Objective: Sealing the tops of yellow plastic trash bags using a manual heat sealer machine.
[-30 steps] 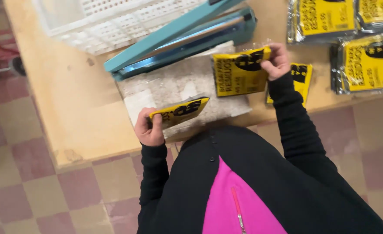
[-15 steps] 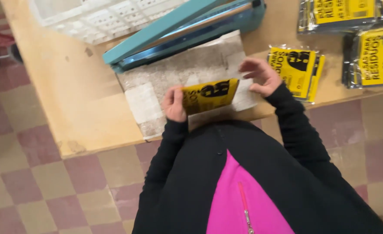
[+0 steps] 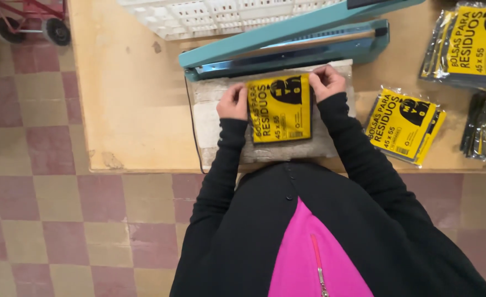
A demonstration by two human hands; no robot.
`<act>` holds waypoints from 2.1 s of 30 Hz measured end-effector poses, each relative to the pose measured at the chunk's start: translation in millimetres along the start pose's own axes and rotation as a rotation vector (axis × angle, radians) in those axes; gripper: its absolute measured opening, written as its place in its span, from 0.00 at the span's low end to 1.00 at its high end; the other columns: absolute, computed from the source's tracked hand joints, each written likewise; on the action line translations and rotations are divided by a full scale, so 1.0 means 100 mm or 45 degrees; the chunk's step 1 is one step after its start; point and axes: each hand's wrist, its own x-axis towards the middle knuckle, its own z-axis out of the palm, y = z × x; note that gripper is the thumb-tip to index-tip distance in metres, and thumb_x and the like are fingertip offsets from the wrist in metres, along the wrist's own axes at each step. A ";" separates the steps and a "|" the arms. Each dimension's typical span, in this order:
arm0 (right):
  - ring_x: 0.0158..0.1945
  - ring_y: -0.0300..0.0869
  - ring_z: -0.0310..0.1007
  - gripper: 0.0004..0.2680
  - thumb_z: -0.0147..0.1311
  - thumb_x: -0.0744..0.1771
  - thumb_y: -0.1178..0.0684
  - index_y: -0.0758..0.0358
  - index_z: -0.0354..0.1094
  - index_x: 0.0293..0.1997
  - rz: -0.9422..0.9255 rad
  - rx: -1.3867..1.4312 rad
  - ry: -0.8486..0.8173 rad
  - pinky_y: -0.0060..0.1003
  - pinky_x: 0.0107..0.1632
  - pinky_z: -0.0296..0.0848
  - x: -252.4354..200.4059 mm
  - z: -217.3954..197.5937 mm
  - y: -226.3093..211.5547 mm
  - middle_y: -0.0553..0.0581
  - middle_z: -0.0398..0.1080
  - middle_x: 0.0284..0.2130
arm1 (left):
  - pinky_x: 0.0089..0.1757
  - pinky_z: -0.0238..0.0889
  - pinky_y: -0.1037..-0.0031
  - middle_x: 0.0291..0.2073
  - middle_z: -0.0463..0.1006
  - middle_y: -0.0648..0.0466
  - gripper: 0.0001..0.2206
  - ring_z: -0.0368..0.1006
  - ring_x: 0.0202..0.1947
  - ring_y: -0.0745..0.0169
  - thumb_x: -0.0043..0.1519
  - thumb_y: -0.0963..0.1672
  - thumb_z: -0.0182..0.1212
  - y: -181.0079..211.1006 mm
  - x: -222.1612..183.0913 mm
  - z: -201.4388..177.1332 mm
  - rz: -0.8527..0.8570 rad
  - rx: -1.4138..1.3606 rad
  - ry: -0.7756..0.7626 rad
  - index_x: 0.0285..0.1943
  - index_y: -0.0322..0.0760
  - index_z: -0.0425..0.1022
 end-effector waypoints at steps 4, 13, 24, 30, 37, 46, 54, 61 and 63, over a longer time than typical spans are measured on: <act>0.33 0.35 0.75 0.04 0.61 0.67 0.57 0.65 0.73 0.40 -0.102 -0.422 0.083 0.31 0.38 0.74 0.29 0.22 -0.39 0.51 0.75 0.30 | 0.34 0.71 0.73 0.28 0.80 0.55 0.08 0.76 0.28 0.66 0.62 0.43 0.67 0.01 0.41 0.15 -0.102 -0.122 0.148 0.44 0.36 0.73; 0.30 0.50 0.76 0.06 0.64 0.65 0.50 0.57 0.72 0.34 -0.242 -1.218 0.125 0.45 0.33 0.72 0.60 0.34 -0.55 0.53 0.74 0.23 | 0.32 0.67 0.54 0.23 0.78 0.49 0.11 0.76 0.27 0.41 0.60 0.48 0.67 -0.32 0.69 0.39 0.010 0.561 0.148 0.35 0.40 0.71; 0.37 0.51 0.75 0.15 0.64 0.69 0.38 0.57 0.71 0.31 -1.039 -1.473 -0.352 0.45 0.37 0.70 1.36 0.60 -1.57 0.55 0.72 0.30 | 0.34 0.67 0.52 0.27 0.80 0.44 0.10 0.76 0.30 0.38 0.60 0.47 0.66 -0.33 0.73 0.40 0.065 0.630 0.184 0.34 0.38 0.74; 0.37 0.54 0.77 0.23 0.53 0.66 0.25 0.59 0.76 0.41 -0.255 -1.490 -0.704 0.48 0.42 0.74 1.54 0.61 -1.09 0.61 0.77 0.33 | 0.32 0.65 0.53 0.22 0.75 0.46 0.06 0.73 0.27 0.39 0.57 0.43 0.62 -0.17 0.70 0.33 -0.015 0.606 0.126 0.31 0.38 0.70; 0.38 0.52 0.78 0.23 0.56 0.64 0.25 0.59 0.76 0.42 -0.097 -1.412 -0.713 0.47 0.45 0.74 1.49 0.62 -1.04 0.60 0.77 0.34 | 0.31 0.64 0.53 0.22 0.74 0.46 0.10 0.72 0.27 0.39 0.60 0.45 0.62 0.11 0.67 0.17 0.037 0.605 0.097 0.31 0.38 0.68; 0.41 0.53 0.78 0.22 0.55 0.64 0.27 0.59 0.74 0.39 0.041 -1.420 -0.792 0.49 0.45 0.74 1.51 0.63 -1.23 0.60 0.77 0.35 | 0.29 0.62 0.60 0.23 0.70 0.47 0.12 0.69 0.23 0.46 0.63 0.45 0.67 1.37 2.51 0.10 0.546 0.616 0.136 0.33 0.36 0.68; 0.44 0.54 0.76 0.23 0.56 0.61 0.25 0.56 0.74 0.40 -0.073 -1.487 -0.782 0.51 0.48 0.70 1.52 0.64 -1.06 0.59 0.77 0.37 | 0.53 0.68 0.61 0.50 0.77 0.33 0.41 0.75 0.53 0.38 0.51 0.61 0.74 -1.43 5.07 1.85 -0.013 0.976 -0.550 0.56 0.22 0.68; 0.44 0.52 0.75 0.24 0.54 0.61 0.24 0.57 0.72 0.42 -0.158 -1.473 -0.758 0.48 0.47 0.68 1.50 0.62 -1.15 0.58 0.77 0.38 | 0.43 0.72 0.65 0.42 0.80 0.38 0.41 0.79 0.41 0.48 0.47 0.60 0.77 -1.91 5.35 2.05 -0.391 0.897 -0.561 0.51 0.20 0.71; 0.42 0.52 0.75 0.23 0.54 0.62 0.25 0.58 0.72 0.42 -0.180 -1.480 -0.774 0.47 0.48 0.67 1.53 0.61 -1.18 0.57 0.77 0.38 | 0.33 0.75 0.67 0.34 0.83 0.47 0.32 0.81 0.30 0.59 0.49 0.57 0.78 -1.82 5.27 1.95 -0.532 0.683 -0.730 0.46 0.25 0.77</act>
